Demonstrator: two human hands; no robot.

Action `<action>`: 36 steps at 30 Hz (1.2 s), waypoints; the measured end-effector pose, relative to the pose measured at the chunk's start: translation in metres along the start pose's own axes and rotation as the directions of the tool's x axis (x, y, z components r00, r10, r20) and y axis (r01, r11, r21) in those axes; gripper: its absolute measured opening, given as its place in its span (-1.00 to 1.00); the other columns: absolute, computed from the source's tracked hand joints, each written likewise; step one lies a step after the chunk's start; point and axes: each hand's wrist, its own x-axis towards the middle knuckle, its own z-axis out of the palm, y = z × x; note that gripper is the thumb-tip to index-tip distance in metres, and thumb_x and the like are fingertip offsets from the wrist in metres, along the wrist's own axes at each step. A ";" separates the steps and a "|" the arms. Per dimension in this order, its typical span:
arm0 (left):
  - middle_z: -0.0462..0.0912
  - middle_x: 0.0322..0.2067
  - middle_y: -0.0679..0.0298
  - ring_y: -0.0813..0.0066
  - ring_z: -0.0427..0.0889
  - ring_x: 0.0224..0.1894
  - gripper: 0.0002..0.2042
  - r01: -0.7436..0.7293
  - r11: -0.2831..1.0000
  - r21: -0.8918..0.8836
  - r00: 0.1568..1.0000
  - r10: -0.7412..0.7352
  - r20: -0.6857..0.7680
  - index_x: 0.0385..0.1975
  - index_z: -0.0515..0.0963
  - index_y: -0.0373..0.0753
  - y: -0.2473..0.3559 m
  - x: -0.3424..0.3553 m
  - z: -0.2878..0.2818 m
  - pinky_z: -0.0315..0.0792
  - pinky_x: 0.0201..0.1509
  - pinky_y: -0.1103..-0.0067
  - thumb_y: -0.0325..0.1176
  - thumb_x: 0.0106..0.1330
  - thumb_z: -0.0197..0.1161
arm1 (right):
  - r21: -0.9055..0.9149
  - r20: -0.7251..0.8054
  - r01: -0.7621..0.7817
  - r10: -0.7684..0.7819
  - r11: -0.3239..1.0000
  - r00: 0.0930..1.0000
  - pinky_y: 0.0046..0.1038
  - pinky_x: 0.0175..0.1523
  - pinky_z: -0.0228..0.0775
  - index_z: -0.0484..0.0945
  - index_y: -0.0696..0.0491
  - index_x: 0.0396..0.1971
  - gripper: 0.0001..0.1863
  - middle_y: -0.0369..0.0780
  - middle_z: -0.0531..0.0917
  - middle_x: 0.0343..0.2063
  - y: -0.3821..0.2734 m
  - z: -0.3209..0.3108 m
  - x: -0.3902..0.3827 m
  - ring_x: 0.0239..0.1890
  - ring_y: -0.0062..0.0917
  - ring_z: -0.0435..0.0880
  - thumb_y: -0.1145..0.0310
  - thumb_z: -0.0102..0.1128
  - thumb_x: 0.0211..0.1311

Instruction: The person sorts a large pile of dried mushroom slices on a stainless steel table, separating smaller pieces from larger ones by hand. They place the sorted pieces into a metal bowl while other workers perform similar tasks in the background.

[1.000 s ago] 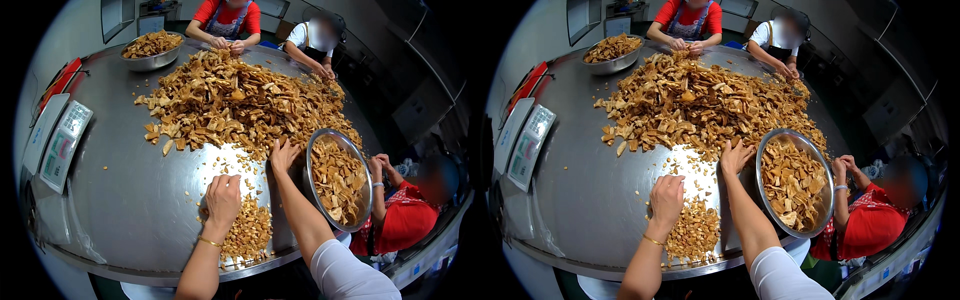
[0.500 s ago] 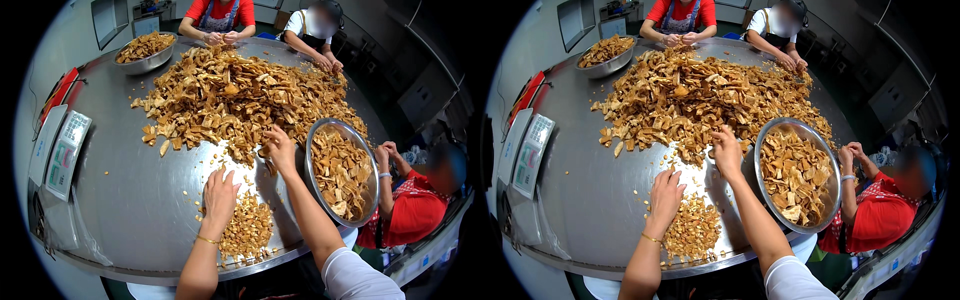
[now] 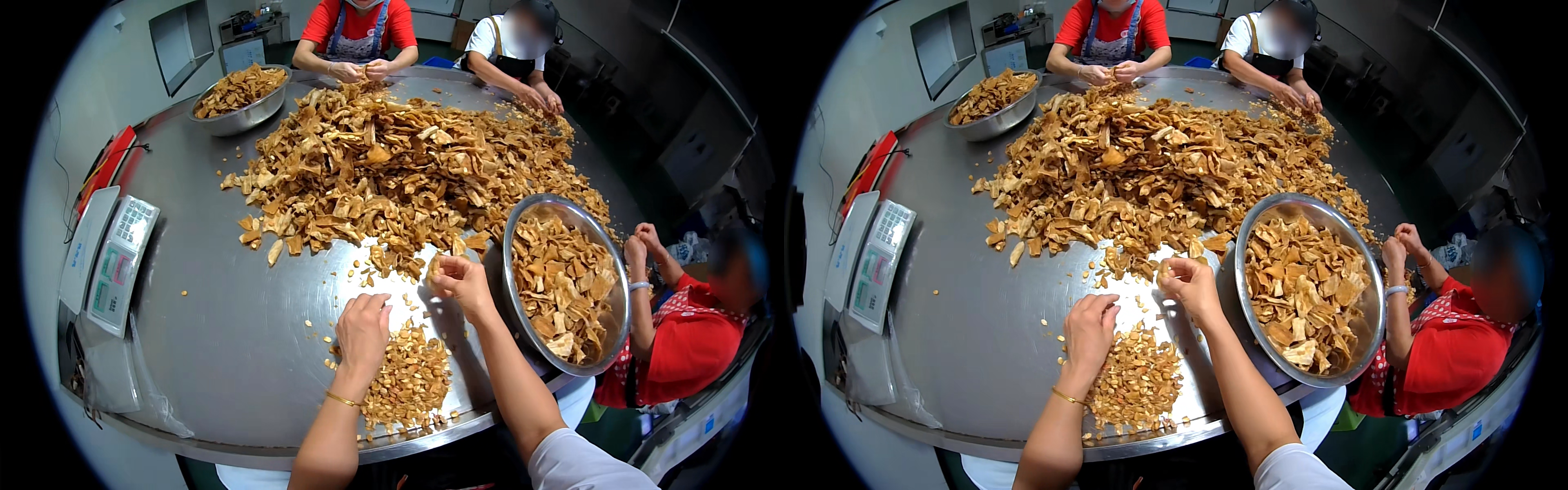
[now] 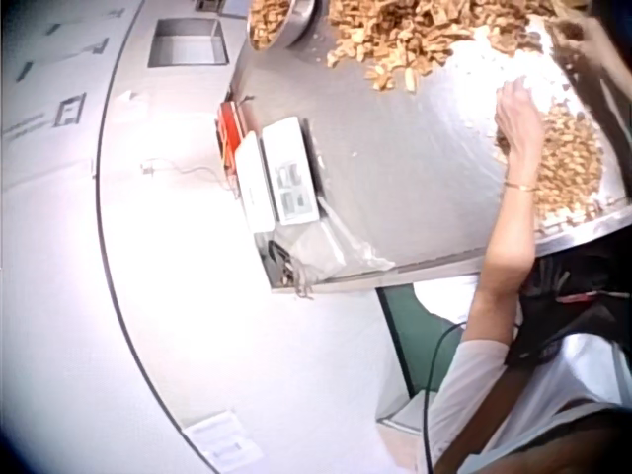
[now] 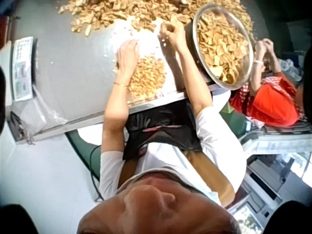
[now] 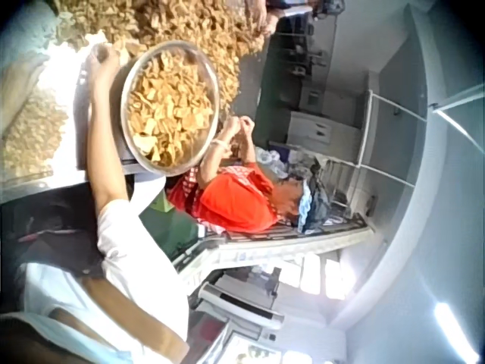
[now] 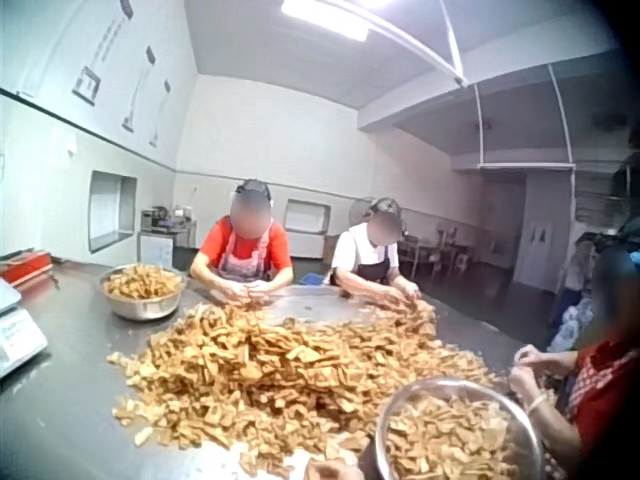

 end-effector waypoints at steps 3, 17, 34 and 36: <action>0.52 -0.53 0.22 0.51 0.50 -0.53 -0.84 0.246 0.901 -0.357 0.969 -0.225 0.099 -0.42 0.47 -0.32 0.003 0.003 0.000 0.36 -0.53 0.65 -0.48 -0.05 0.19 | 0.390 0.176 -0.202 0.143 0.898 0.974 -0.52 -0.40 0.51 0.38 0.22 -0.30 -0.72 -0.24 0.46 -0.45 -0.009 0.016 -0.011 -0.43 -0.56 0.51 0.57 0.12 -0.11; 0.49 -0.59 0.31 0.66 0.43 -0.57 -0.89 0.300 0.895 -0.330 0.951 -0.252 0.180 -0.54 0.43 -0.34 0.014 0.003 0.003 0.33 -0.56 0.75 -0.55 -0.07 0.19 | -0.175 0.056 0.294 -0.289 0.940 0.956 -0.67 -0.56 0.25 0.39 0.14 -0.60 -0.90 -0.27 0.48 -0.65 0.010 0.034 -0.018 -0.59 -0.67 0.44 0.49 0.12 -0.15; 0.49 -0.48 0.23 0.56 0.51 -0.51 -0.85 0.595 0.457 -0.661 0.792 -0.472 0.387 -0.38 0.42 -0.37 0.009 0.003 0.005 0.41 -0.49 0.73 -0.46 0.07 0.11 | -0.401 -0.184 0.262 -0.357 0.878 0.916 -0.60 -0.53 0.22 0.45 0.21 -0.49 -0.85 -0.28 0.49 -0.65 0.026 -0.007 0.022 -0.63 -0.67 0.42 0.44 0.09 -0.06; 0.49 -0.44 0.22 0.57 0.51 -0.48 -0.79 0.632 0.175 -0.755 0.717 -0.501 0.484 -0.31 0.38 -0.40 0.004 0.007 0.002 0.43 -0.49 0.76 -0.43 0.10 0.10 | -0.278 -0.074 0.263 -0.294 0.924 0.953 -0.54 -0.46 0.33 0.47 0.19 -0.47 -0.84 -0.14 0.53 -0.55 0.005 0.009 0.000 -0.52 -0.46 0.54 0.41 0.06 -0.05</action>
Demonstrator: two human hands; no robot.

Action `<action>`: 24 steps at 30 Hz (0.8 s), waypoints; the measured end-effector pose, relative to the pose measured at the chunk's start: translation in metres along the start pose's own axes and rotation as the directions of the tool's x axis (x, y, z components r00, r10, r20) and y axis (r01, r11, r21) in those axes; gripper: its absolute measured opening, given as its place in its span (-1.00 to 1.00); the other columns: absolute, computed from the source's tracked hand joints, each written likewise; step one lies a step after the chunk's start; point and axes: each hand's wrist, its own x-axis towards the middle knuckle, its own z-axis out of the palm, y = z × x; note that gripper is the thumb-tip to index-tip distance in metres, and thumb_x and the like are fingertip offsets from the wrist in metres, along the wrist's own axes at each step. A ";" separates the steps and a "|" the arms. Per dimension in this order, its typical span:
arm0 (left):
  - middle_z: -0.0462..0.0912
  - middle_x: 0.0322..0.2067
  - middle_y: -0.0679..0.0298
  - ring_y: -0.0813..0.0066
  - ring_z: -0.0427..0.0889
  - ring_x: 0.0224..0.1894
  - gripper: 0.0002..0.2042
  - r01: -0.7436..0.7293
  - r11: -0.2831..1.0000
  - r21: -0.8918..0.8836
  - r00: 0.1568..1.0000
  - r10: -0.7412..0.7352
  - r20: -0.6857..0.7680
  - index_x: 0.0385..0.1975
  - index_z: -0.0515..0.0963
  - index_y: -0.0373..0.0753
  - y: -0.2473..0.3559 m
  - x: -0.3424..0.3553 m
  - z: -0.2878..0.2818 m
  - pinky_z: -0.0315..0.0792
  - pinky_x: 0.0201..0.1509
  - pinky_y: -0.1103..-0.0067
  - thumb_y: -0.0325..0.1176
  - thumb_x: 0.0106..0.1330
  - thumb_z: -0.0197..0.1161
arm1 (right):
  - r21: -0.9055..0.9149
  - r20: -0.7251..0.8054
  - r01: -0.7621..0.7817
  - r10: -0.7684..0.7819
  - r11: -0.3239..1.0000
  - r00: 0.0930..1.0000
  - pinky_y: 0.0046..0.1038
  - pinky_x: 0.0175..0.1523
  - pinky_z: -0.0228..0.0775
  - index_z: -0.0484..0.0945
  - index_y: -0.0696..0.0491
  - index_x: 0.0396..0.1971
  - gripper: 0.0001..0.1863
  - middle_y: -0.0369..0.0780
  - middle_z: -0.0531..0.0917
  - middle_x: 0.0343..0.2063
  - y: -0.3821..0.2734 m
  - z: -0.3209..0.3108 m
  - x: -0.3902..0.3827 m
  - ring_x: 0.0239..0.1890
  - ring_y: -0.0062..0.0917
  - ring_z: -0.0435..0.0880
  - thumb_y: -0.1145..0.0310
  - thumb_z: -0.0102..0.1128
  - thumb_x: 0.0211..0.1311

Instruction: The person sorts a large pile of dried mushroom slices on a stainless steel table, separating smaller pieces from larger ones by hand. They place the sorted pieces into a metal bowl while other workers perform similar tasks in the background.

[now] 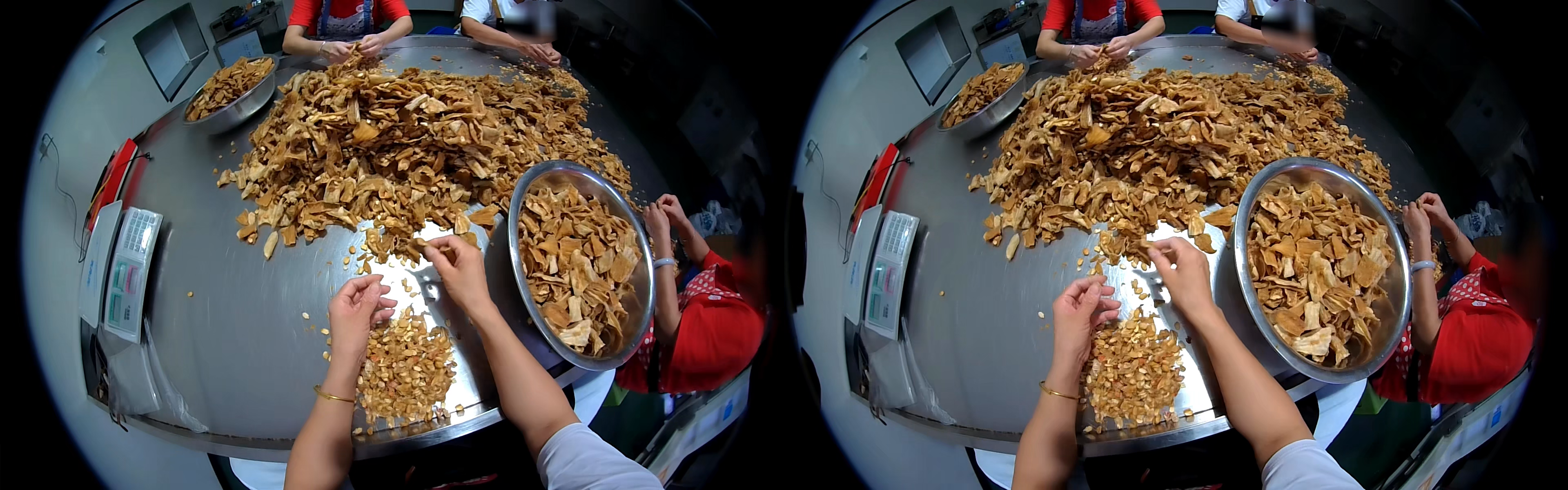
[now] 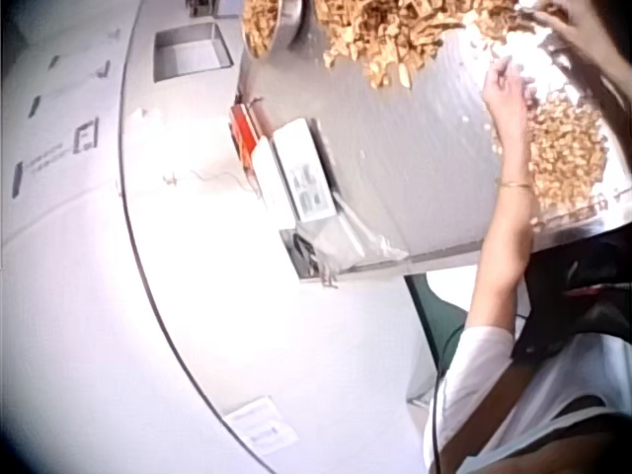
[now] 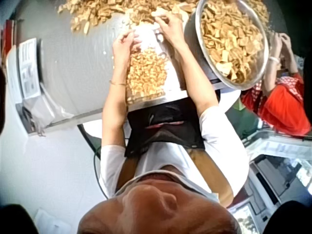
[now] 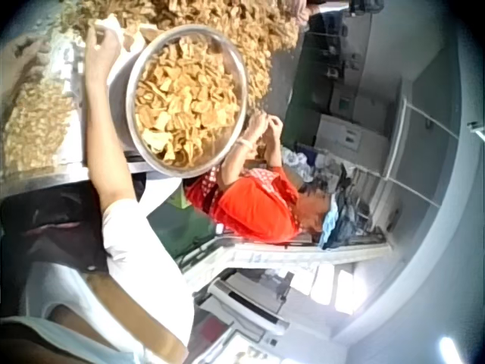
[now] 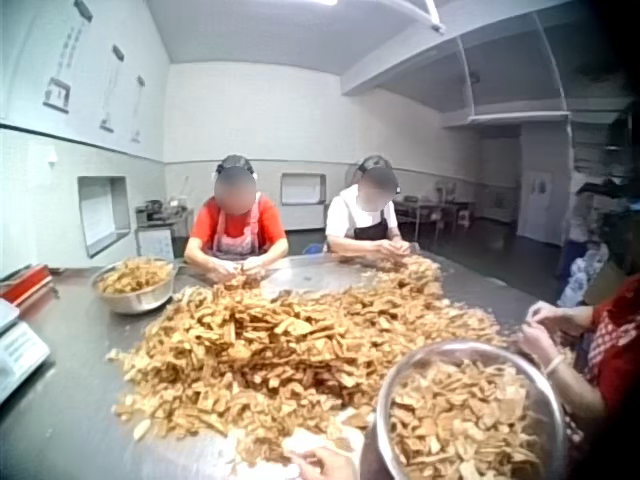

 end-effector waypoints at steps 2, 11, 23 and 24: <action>0.49 -0.44 0.20 0.53 0.53 -0.47 -0.74 -0.002 0.997 -0.080 1.000 0.001 -0.001 -0.26 0.31 -0.41 0.001 0.001 -0.002 0.46 -0.47 0.74 -0.43 0.09 0.11 | -0.052 0.103 0.176 -0.170 0.983 0.980 -0.53 -0.44 0.34 0.45 0.18 -0.46 -0.87 -0.15 0.51 -0.52 -0.021 0.009 -0.013 -0.51 -0.45 0.53 0.49 0.07 -0.09; 0.48 -0.50 0.26 0.65 0.48 -0.54 -0.82 -0.052 0.987 -0.150 0.998 0.048 -0.027 -0.34 0.35 -0.40 -0.005 0.006 -0.011 0.44 -0.49 0.80 -0.53 0.05 0.11 | 0.084 0.220 0.221 -0.234 0.972 0.947 -0.55 -0.44 0.35 0.39 0.17 -0.41 -0.66 -0.20 0.43 -0.47 -0.024 0.025 -0.030 -0.52 -0.47 0.49 0.48 0.27 -0.29; 0.50 -0.49 0.22 0.65 0.49 -0.52 -0.84 -0.173 0.984 0.046 0.984 0.175 -0.038 -0.36 0.43 -0.44 0.001 0.000 -0.002 0.46 -0.47 0.76 -0.56 0.03 0.09 | 0.401 0.328 -0.235 0.101 0.885 0.939 -0.67 -0.52 0.20 0.45 0.17 -0.47 -0.83 -0.29 0.49 -0.63 -0.010 0.024 -0.021 -0.62 -0.68 0.37 0.39 0.13 -0.06; 0.50 -0.49 0.23 0.65 0.48 -0.52 -0.84 -0.176 0.983 0.054 0.983 0.179 -0.038 -0.36 0.44 -0.43 0.002 0.000 -0.003 0.46 -0.47 0.76 -0.57 0.03 0.09 | 0.475 0.371 -0.311 0.133 0.823 0.919 -0.68 -0.54 0.20 0.45 0.17 -0.48 -0.84 -0.30 0.49 -0.63 -0.011 0.021 -0.019 -0.63 -0.70 0.37 0.39 0.12 -0.05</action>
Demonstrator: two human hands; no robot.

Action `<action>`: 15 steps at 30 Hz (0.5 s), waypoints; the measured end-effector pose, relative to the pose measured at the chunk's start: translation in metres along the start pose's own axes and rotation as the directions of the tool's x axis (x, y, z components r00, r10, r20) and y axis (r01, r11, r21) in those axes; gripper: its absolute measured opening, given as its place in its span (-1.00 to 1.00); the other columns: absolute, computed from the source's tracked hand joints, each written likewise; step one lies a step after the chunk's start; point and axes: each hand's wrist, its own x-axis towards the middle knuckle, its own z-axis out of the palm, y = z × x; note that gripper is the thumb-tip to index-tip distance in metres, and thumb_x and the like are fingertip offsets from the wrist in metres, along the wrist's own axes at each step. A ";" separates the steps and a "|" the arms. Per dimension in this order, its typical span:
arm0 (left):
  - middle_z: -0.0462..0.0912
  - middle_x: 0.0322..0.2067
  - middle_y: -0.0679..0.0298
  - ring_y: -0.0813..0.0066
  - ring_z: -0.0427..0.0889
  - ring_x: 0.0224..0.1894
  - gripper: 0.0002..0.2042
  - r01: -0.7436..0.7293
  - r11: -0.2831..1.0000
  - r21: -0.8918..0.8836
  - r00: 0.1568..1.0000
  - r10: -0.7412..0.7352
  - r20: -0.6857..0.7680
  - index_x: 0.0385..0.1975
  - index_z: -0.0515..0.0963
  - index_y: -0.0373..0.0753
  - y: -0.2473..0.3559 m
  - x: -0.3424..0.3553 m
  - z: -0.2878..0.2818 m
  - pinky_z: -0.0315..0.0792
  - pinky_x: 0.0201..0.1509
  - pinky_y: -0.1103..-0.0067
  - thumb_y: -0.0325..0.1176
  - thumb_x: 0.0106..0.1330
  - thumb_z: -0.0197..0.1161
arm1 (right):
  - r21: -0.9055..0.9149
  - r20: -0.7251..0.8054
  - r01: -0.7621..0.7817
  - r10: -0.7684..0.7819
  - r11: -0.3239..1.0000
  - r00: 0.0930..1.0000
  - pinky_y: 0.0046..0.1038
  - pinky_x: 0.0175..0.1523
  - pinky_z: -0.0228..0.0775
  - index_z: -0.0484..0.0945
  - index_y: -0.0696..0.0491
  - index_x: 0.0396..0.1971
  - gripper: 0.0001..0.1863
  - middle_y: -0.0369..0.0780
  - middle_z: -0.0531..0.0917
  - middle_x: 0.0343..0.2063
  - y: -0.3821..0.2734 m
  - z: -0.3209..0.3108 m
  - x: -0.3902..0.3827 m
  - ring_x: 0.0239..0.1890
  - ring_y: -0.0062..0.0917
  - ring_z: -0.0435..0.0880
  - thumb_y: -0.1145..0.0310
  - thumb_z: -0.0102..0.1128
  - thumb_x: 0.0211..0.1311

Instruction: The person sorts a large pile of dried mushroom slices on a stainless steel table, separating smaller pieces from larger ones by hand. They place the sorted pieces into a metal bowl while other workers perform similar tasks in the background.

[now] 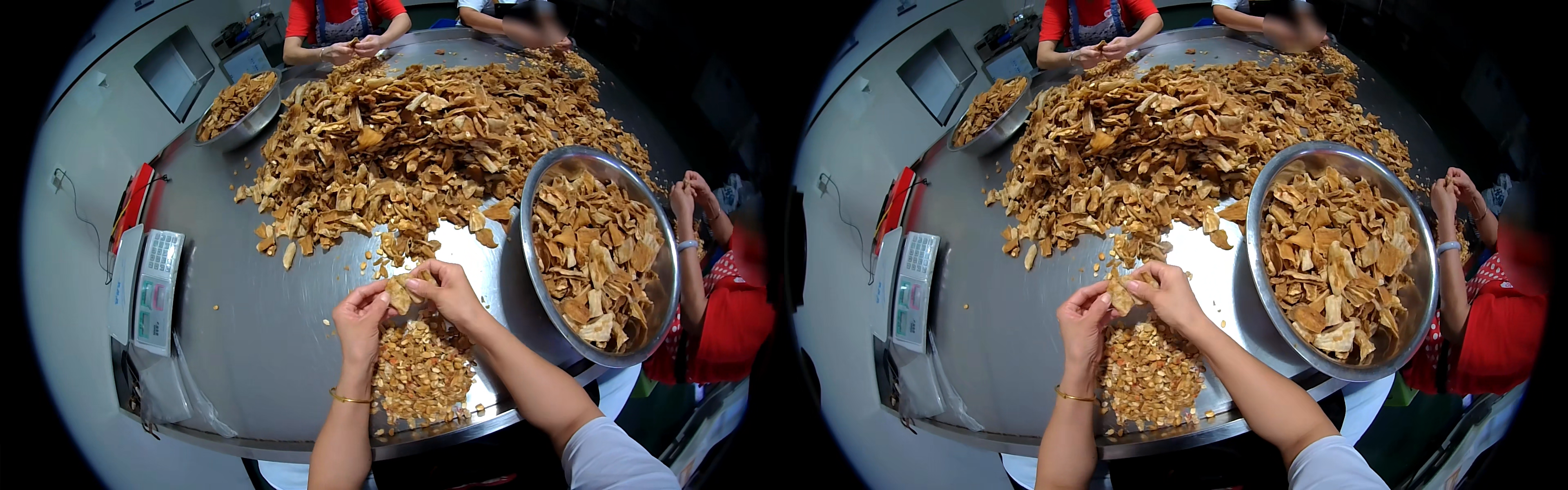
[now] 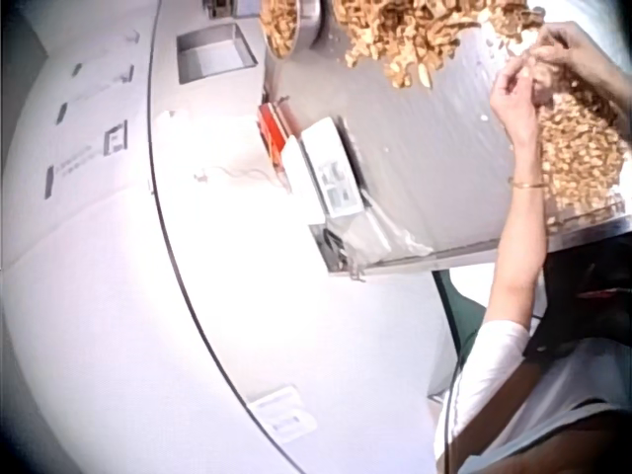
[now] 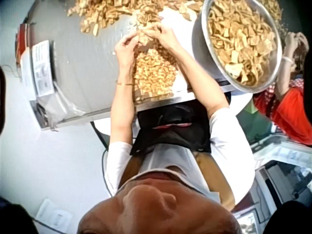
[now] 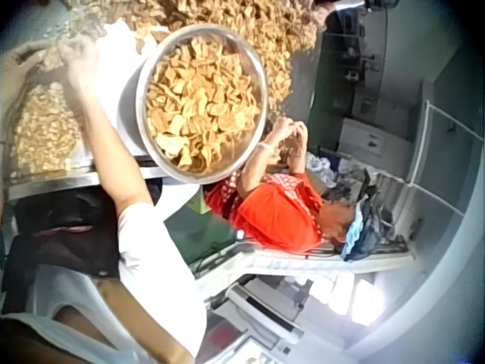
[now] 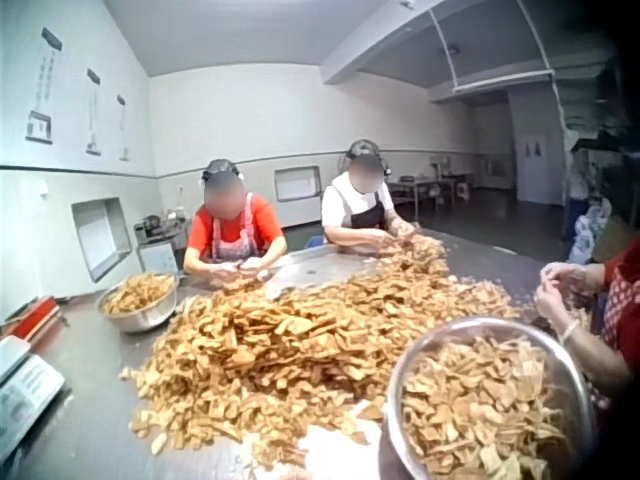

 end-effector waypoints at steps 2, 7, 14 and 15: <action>0.50 -0.50 0.24 0.65 0.48 -0.52 -0.85 0.007 0.998 0.069 1.000 -0.005 -0.025 -0.37 0.44 -0.42 0.001 0.004 -0.006 0.45 -0.47 0.77 -0.57 0.03 0.10 | 0.130 0.047 -0.133 0.128 0.983 0.991 -0.73 -0.61 0.19 0.43 0.14 -0.47 -0.86 -0.34 0.50 -0.61 -0.004 -0.003 0.000 -0.66 -0.75 0.39 0.39 0.09 -0.01; 0.49 -0.50 0.25 0.64 0.47 -0.51 -0.85 0.064 0.997 -0.051 0.998 -0.064 0.004 -0.35 0.43 -0.41 0.001 0.003 -0.007 0.43 -0.47 0.77 -0.56 0.05 0.10 | 0.462 0.227 -0.342 0.264 0.818 0.937 -0.73 -0.63 0.22 0.41 0.10 -0.41 -0.81 -0.36 0.48 -0.62 0.001 -0.009 0.000 -0.66 -0.73 0.42 0.31 0.06 0.04; 0.49 -0.45 0.18 0.54 0.52 -0.48 -0.88 0.108 0.941 -0.319 0.984 -0.148 -0.103 -0.39 0.38 -0.40 -0.003 0.004 -0.005 0.49 -0.42 0.69 -0.56 0.06 0.09 | 0.589 0.214 -0.336 0.259 0.735 0.942 -0.62 -0.37 0.30 0.30 0.04 -0.14 -0.55 -0.30 0.45 -0.38 0.007 -0.004 -0.001 -0.37 -0.63 0.44 0.16 0.10 -0.02; 0.49 -0.45 0.17 0.52 0.52 -0.47 -0.89 0.105 0.938 -0.329 0.982 -0.150 -0.113 -0.40 0.38 -0.40 -0.004 0.004 -0.004 0.50 -0.42 0.68 -0.57 0.06 0.08 | 0.587 0.223 -0.320 0.231 0.744 0.947 -0.60 -0.31 0.32 0.27 0.02 -0.09 -0.50 -0.29 0.44 -0.32 0.008 -0.001 -0.002 -0.30 -0.61 0.44 0.13 0.12 -0.04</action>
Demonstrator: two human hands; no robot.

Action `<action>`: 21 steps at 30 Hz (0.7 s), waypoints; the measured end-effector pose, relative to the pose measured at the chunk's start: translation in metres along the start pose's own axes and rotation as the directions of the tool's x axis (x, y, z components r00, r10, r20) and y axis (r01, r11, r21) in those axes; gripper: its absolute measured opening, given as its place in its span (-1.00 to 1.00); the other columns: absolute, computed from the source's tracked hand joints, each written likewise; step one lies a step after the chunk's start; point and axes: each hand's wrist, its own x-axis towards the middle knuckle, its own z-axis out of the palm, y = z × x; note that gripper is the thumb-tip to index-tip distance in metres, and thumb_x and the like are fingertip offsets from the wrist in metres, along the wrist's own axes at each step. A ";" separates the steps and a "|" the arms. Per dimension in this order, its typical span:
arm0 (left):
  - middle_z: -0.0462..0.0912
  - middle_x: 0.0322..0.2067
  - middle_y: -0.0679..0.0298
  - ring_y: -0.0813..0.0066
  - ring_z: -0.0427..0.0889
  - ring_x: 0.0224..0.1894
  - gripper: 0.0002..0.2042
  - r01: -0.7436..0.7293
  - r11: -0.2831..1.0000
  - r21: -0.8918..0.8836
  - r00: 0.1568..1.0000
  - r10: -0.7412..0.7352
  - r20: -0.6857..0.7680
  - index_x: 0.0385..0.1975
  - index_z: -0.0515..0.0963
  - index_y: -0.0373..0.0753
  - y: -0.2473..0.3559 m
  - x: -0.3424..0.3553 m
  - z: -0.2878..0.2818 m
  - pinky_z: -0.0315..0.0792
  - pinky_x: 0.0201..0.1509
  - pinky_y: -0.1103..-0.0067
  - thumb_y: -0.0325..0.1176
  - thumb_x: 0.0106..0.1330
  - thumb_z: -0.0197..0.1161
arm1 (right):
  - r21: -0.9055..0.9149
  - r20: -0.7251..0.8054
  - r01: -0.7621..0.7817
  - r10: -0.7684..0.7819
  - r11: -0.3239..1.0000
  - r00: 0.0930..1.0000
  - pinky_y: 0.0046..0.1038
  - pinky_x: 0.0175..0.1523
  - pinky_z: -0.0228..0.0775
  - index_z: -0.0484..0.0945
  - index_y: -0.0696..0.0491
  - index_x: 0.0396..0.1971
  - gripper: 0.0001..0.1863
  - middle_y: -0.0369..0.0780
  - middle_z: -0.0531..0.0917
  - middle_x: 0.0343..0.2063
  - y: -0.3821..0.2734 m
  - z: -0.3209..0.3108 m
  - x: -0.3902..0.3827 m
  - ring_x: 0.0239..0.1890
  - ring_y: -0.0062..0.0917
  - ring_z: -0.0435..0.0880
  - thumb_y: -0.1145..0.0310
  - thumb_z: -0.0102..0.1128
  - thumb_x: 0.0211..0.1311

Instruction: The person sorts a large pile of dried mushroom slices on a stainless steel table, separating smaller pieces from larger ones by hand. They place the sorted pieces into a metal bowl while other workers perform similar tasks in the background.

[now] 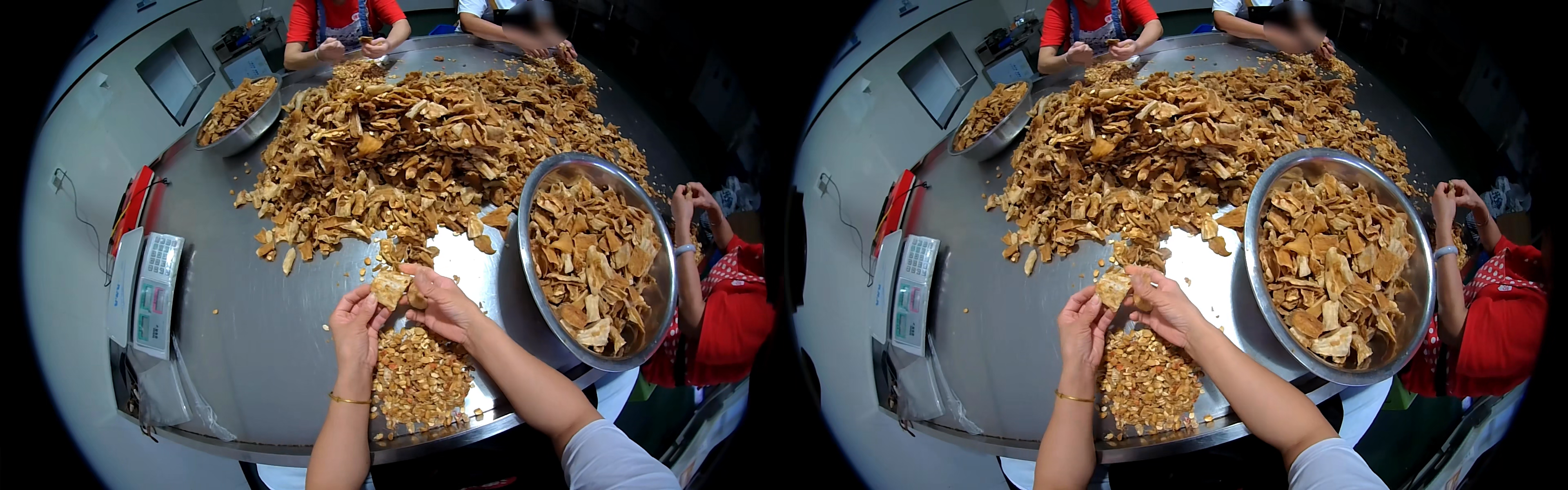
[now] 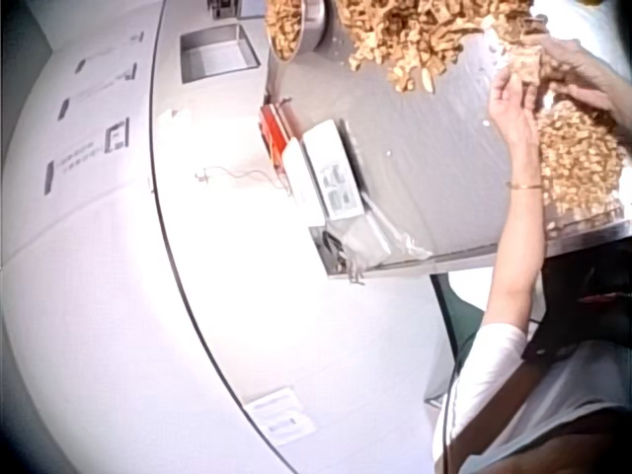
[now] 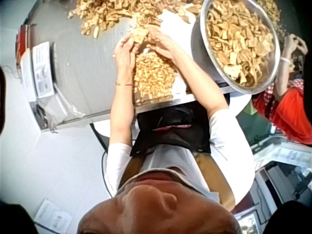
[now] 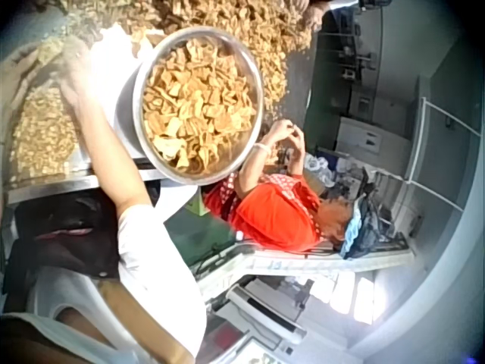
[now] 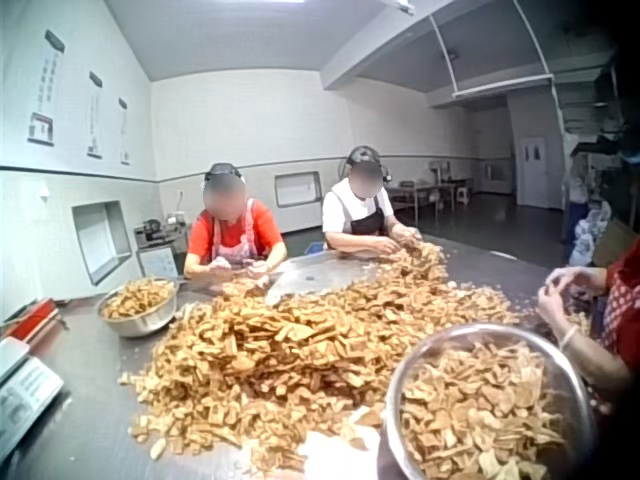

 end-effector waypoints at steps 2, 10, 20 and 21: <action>0.49 -0.46 0.16 0.51 0.53 -0.48 -0.89 0.039 0.998 0.042 0.992 -0.043 0.116 -0.41 0.38 -0.41 0.001 -0.006 0.006 0.50 -0.42 0.68 -0.59 0.05 0.08 | 0.056 -0.019 -0.012 0.013 0.998 1.000 -0.56 -0.29 0.34 0.28 0.06 -0.12 -0.55 -0.24 0.45 -0.32 0.005 0.002 0.001 -0.29 -0.54 0.45 0.25 0.14 -0.04; 0.51 -0.49 0.16 0.51 0.53 -0.47 -0.85 -0.042 0.919 0.391 0.962 -0.069 0.264 -0.37 0.40 -0.43 -0.009 -0.016 0.016 0.48 -0.42 0.70 -0.52 0.08 0.08 | 0.141 -0.200 0.333 -0.303 0.932 0.932 -0.30 -0.18 0.44 0.21 0.16 -0.40 -0.76 0.11 0.40 -0.22 -0.024 -0.006 0.007 -0.24 -0.09 0.48 0.72 -0.09 -0.11; 0.52 -0.54 0.26 0.65 0.50 -0.54 -0.85 -0.161 0.865 0.475 0.980 0.085 0.179 -0.37 0.44 -0.37 -0.003 -0.002 0.002 0.37 -0.51 0.80 -0.43 0.13 0.04 | -0.989 -0.025 -0.109 -0.599 -0.105 0.800 -0.38 -0.35 0.27 0.44 0.09 -0.52 -0.68 -0.15 0.47 -0.51 -0.029 -0.013 0.027 -0.46 -0.38 0.46 0.20 0.26 -0.25; 0.52 -0.54 0.25 0.65 0.49 -0.55 -0.85 -0.150 0.867 0.476 0.982 0.078 0.169 -0.36 0.44 -0.37 -0.002 -0.002 0.003 0.37 -0.52 0.80 -0.43 0.13 0.04 | -0.978 -0.050 -0.162 -0.602 -0.133 0.797 -0.37 -0.35 0.27 0.45 0.08 -0.54 -0.69 -0.15 0.48 -0.51 -0.026 -0.013 0.029 -0.45 -0.37 0.47 0.19 0.26 -0.25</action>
